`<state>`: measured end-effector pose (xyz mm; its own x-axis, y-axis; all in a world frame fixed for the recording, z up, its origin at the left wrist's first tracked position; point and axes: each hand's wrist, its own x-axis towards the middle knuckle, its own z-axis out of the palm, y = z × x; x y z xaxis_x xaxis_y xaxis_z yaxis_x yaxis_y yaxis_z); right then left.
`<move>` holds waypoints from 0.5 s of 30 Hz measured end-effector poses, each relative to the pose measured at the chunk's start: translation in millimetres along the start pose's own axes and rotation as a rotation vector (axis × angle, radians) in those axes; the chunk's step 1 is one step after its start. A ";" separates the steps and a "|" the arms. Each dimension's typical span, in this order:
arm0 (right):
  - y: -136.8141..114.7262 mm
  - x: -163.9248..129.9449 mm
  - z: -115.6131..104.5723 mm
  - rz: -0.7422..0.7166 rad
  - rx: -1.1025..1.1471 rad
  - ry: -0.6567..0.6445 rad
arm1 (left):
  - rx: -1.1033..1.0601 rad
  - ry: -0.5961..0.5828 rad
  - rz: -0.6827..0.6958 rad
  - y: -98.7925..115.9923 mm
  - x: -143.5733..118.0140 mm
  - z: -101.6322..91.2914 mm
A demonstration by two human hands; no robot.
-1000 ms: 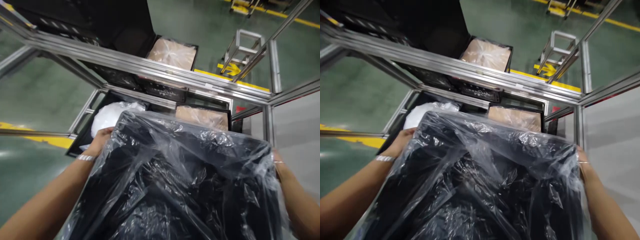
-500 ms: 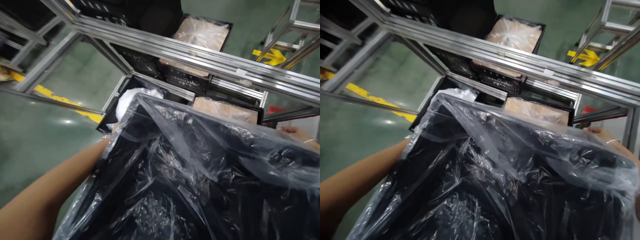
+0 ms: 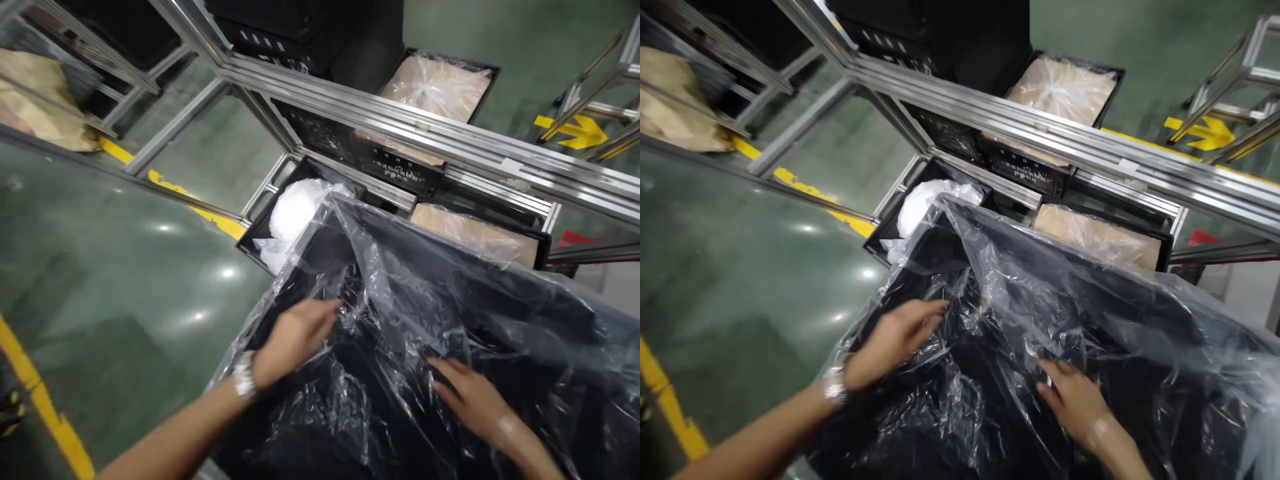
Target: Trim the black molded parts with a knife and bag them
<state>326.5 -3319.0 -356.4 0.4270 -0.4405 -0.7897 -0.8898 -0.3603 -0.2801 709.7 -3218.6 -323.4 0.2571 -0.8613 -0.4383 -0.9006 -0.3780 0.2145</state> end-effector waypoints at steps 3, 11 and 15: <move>-8.8 51.1 58.6 0.334 -0.207 -0.156 | 0.134 -0.308 0.050 18.7 -7.7 81.3; 30.2 94.2 122.0 0.449 -0.355 -0.036 | 0.265 -0.576 -0.057 -24.2 -14.9 183.9; 25.5 68.1 103.6 0.389 -0.368 0.026 | 0.208 -0.518 -0.024 4.7 -23.0 177.1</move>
<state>316.1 -3273.0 -473.8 0.0854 -0.6177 -0.7818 -0.8698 -0.4289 0.2438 637.5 -3140.4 -466.8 0.1198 -0.5541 -0.8238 -0.9603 -0.2751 0.0454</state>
